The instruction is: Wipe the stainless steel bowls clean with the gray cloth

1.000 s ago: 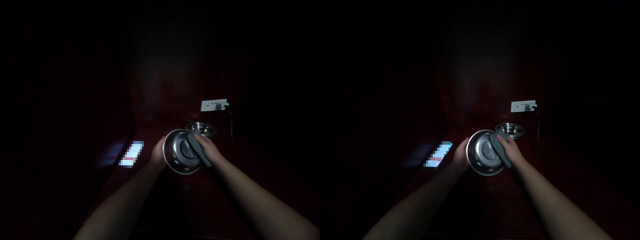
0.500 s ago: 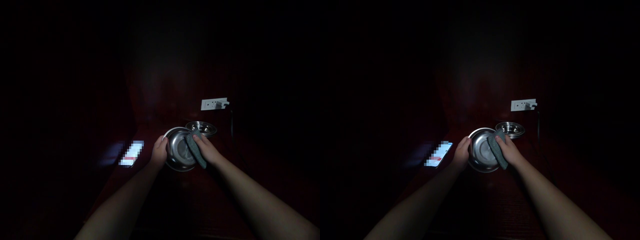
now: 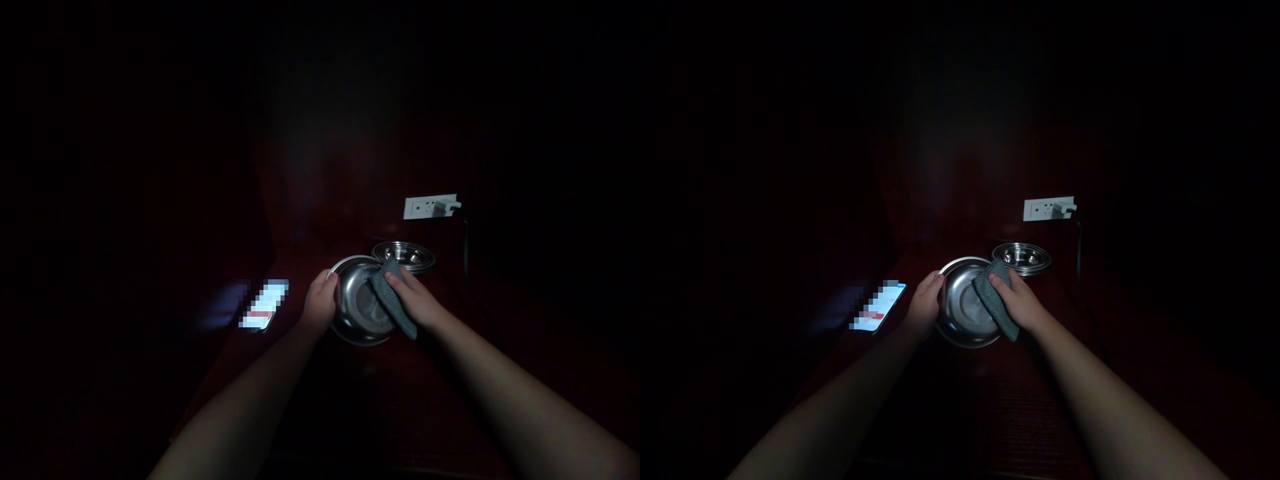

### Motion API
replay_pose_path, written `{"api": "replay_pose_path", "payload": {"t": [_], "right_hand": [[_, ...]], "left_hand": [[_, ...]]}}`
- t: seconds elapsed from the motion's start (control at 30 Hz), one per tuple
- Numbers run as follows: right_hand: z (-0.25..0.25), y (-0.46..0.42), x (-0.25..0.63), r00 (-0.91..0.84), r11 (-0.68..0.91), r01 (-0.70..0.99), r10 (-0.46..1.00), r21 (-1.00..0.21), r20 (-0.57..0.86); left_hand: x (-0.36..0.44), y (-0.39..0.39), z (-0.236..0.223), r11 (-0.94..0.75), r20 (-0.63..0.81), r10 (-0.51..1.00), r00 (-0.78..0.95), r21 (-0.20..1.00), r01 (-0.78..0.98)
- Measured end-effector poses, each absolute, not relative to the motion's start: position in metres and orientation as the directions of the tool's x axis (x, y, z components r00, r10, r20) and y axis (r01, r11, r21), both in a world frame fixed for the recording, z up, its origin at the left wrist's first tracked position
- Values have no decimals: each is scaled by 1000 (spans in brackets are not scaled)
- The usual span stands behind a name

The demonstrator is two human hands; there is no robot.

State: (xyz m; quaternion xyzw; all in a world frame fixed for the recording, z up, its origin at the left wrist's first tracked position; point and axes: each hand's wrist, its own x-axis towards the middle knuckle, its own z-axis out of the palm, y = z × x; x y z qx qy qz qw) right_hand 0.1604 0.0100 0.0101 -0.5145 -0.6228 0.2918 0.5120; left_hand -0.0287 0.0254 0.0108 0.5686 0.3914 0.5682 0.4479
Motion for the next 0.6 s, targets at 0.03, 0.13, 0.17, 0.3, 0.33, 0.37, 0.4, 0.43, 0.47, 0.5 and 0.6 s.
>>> {"api": "replay_pose_path", "payload": {"t": [0.03, 0.13, 0.17, 0.3, 0.33, 0.37, 0.4, 0.43, 0.47, 0.5, 0.6], "right_hand": [[10, 10, 161, 51, 304, 347, 938, -887, 342], [10, 10, 161, 45, 301, 338, 941, -892, 335], [10, 10, 161, 43, 300, 329, 943, -895, 331], [9, 11, 161, 40, 298, 315, 944, -901, 327], [9, 11, 161, 40, 299, 318, 944, -900, 327], [9, 11, 161, 40, 298, 320, 944, -900, 327], [9, 11, 161, 40, 298, 320, 944, -899, 328], [9, 10, 160, 42, 300, 321, 943, -898, 330], [9, 10, 160, 44, 302, 323, 942, -897, 332], [9, 10, 160, 47, 301, 327, 942, -896, 333], [8, 11, 160, 49, 305, 338, 939, -890, 340]], "left_hand": [[-29, 26, 10, -296, 299, 953, 46, 953, -63], [-29, 27, 9, -305, 308, 951, 40, 950, -58], [-29, 27, 9, -307, 309, 950, 40, 950, -61], [-29, 28, 9, -299, 302, 952, 40, 951, -81], [-29, 28, 9, -297, 300, 953, 38, 951, -83], [-29, 28, 9, -295, 299, 953, 37, 952, -82], [-29, 28, 9, -295, 298, 954, 36, 952, -83], [-29, 28, 9, -294, 298, 954, 37, 952, -86], [-29, 27, 9, -293, 297, 954, 38, 952, -89], [-29, 27, 9, -290, 294, 955, 36, 953, -90], [-28, 25, 11, -289, 291, 957, 15, 954, -77]]}}
